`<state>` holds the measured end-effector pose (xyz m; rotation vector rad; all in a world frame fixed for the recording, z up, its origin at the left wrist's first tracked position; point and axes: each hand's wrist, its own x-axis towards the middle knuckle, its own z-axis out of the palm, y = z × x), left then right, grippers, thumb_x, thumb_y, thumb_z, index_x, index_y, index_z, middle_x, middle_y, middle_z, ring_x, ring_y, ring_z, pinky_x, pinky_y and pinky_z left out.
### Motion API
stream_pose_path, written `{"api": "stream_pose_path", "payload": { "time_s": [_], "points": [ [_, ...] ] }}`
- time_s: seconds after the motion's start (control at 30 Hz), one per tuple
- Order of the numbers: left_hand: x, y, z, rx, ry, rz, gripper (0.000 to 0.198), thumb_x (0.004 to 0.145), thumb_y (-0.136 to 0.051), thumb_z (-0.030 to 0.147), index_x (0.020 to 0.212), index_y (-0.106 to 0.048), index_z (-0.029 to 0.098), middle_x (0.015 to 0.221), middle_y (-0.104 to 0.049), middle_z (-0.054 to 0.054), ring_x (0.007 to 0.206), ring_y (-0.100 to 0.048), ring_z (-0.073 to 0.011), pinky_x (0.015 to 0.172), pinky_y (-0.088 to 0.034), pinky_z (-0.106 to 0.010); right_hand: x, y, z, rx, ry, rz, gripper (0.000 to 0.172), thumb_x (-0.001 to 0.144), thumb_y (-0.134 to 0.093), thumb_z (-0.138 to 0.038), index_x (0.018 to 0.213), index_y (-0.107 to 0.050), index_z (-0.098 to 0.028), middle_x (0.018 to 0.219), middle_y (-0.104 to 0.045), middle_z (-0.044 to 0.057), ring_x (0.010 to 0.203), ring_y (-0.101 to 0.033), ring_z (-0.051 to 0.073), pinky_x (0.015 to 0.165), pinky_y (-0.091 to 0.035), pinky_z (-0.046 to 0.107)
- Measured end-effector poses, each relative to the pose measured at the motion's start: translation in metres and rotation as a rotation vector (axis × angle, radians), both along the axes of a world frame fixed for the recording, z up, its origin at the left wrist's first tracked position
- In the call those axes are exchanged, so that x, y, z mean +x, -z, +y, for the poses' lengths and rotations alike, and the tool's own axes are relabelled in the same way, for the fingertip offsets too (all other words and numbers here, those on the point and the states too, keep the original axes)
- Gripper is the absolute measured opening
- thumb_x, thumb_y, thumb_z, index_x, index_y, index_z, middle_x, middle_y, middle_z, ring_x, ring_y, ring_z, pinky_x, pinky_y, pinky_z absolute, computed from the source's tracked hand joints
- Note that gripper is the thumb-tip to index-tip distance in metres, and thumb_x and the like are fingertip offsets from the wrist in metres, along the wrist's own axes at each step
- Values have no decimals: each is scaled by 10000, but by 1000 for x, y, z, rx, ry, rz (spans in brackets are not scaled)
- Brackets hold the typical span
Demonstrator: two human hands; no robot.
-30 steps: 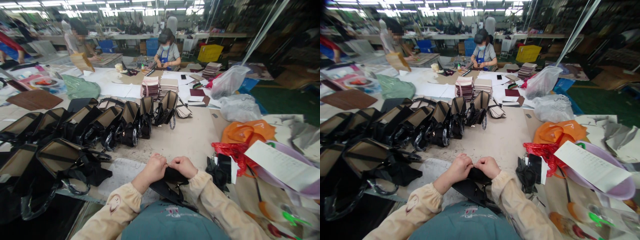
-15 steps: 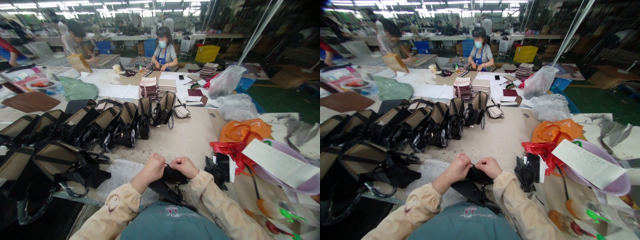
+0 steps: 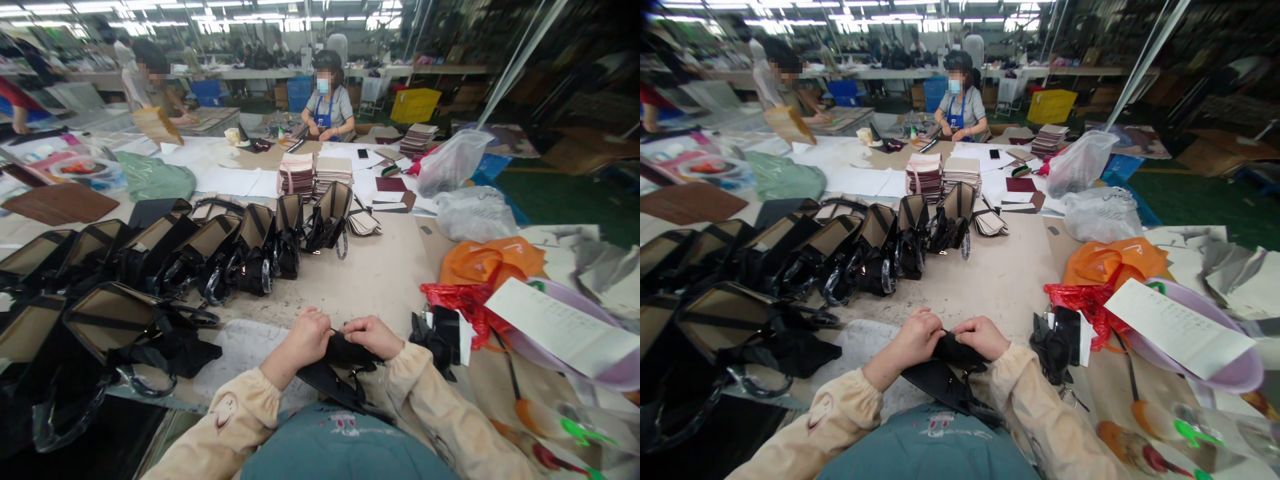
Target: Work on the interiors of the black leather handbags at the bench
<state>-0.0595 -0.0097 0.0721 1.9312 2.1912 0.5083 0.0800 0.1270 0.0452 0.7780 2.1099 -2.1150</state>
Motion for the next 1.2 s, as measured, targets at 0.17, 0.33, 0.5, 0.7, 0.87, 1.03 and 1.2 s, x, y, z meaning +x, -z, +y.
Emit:
{"api": "stream_pose_path", "payload": {
  "time_s": [0.17, 0.33, 0.5, 0.7, 0.87, 1.03, 1.2],
  "points": [
    [0, 0, 1, 5, -5, -1, 134, 776, -489, 197, 646, -507, 168, 641, -579, -15, 683, -549, -144, 902, -349, -339, -3, 3, -2, 28, 43, -14, 199, 627, -617, -264, 763, -720, -162, 741, -695, 32, 680, -602, 172, 656, -454, 272],
    [-1, 1, 0, 14, 4, 3, 135, 776, -482, 194, 645, -500, 171, 636, -570, -13, 671, -540, -140, 902, -350, -339, -10, 7, -8, 150, 48, -54, 239, 676, -607, -368, 639, -696, -148, 531, -610, -9, 528, -532, 133, 511, -390, 234],
    [0, 1, -1, 12, -1, -3, 132, 782, -476, 189, 655, -507, 169, 645, -575, -16, 680, -541, -141, 900, -350, -338, -10, -2, -11, 337, -28, 47, 192, 739, -562, -301, 736, -705, -173, 674, -651, 9, 646, -569, 146, 596, -418, 236],
    [-3, 2, 3, 5, -10, -29, 135, 781, -480, 181, 652, -520, 169, 631, -587, -19, 669, -552, -143, 907, -355, -353, -5, -14, -26, 759, -40, 106, 150, 793, -564, -299, 814, -691, -221, 747, -637, 19, 732, -560, 148, 686, -410, 244],
    [-6, -1, 2, -20, 4, -108, 93, 776, -494, 167, 703, -549, 183, 738, -643, -25, 744, -587, -147, 969, -324, -395, -6, -9, -31, 914, 23, 40, 180, 821, -537, -293, 729, -667, -208, 708, -605, 19, 706, -543, 140, 655, -392, 231],
    [-9, -10, -14, -18, -70, -143, 75, 734, -588, 254, 771, -567, 192, 1207, -544, -105, 1129, -480, -220, 1024, -268, -467, -9, -10, -27, 1008, 35, 10, 183, 822, -535, -286, 691, -628, -199, 698, -577, 17, 711, -526, 140, 656, -371, 231],
    [-10, -17, -21, -83, -158, -45, 223, 700, -634, 328, 872, -573, 200, 1245, -514, -97, 1137, -465, -249, 1014, -264, -500, -11, -10, -25, 1034, 33, 3, 219, 839, -507, -299, 672, -601, -194, 698, -560, 15, 709, -514, 136, 659, -359, 231]
  ]
}}
